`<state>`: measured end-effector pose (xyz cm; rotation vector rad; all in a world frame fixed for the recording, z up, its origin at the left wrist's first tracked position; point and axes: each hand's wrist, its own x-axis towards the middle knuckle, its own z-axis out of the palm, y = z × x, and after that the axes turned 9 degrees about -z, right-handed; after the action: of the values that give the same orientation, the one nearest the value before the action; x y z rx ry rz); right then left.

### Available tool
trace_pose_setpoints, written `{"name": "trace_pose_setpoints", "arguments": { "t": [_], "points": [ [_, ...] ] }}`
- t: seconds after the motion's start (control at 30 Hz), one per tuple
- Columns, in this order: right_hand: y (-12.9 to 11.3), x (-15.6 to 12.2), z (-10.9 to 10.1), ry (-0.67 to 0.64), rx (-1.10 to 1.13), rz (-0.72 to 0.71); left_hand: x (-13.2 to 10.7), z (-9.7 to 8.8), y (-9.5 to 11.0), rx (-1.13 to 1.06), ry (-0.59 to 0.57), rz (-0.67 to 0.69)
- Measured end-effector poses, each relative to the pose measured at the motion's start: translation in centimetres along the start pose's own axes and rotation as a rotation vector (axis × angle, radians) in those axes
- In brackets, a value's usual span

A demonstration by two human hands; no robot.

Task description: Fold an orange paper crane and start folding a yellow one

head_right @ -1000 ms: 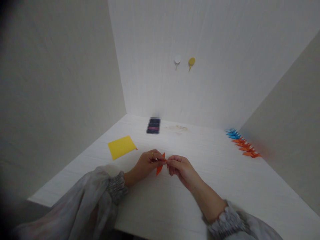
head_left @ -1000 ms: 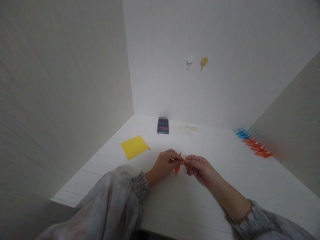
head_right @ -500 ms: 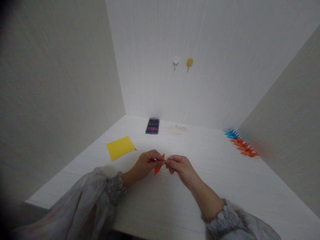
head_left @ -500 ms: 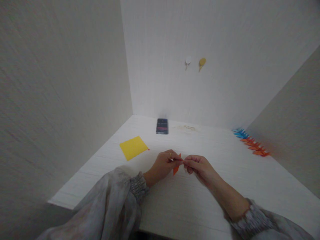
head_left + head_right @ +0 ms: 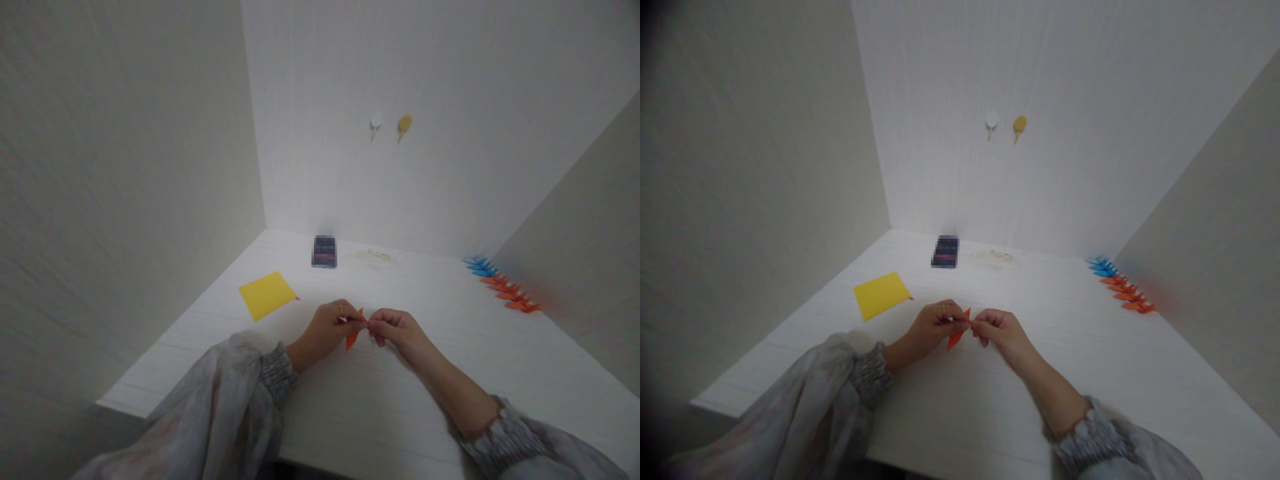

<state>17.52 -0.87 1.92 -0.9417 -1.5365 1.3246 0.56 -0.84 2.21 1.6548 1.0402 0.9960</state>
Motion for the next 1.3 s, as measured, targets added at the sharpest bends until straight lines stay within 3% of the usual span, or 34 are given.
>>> {"name": "trace_pose_setpoints", "arguments": {
  "t": [0.23,0.7,1.03,1.3],
  "points": [
    [-0.4,-0.2,0.1,0.058,-0.117,-0.164,0.0,0.1,0.0,-0.136,0.008,-0.161],
    [-1.3,-0.7,0.7,0.106,-0.538,-0.459,0.0,0.2,0.0,-0.154,0.022,-0.151],
    [-1.4,-0.9,1.1,0.142,-0.570,-0.385,-0.1,0.3,0.0,-0.146,0.046,-0.114],
    [-1.3,-0.6,1.1,0.157,-0.234,-0.145,-0.1,0.4,-0.2,-0.094,0.051,-0.046]
  ]
}}
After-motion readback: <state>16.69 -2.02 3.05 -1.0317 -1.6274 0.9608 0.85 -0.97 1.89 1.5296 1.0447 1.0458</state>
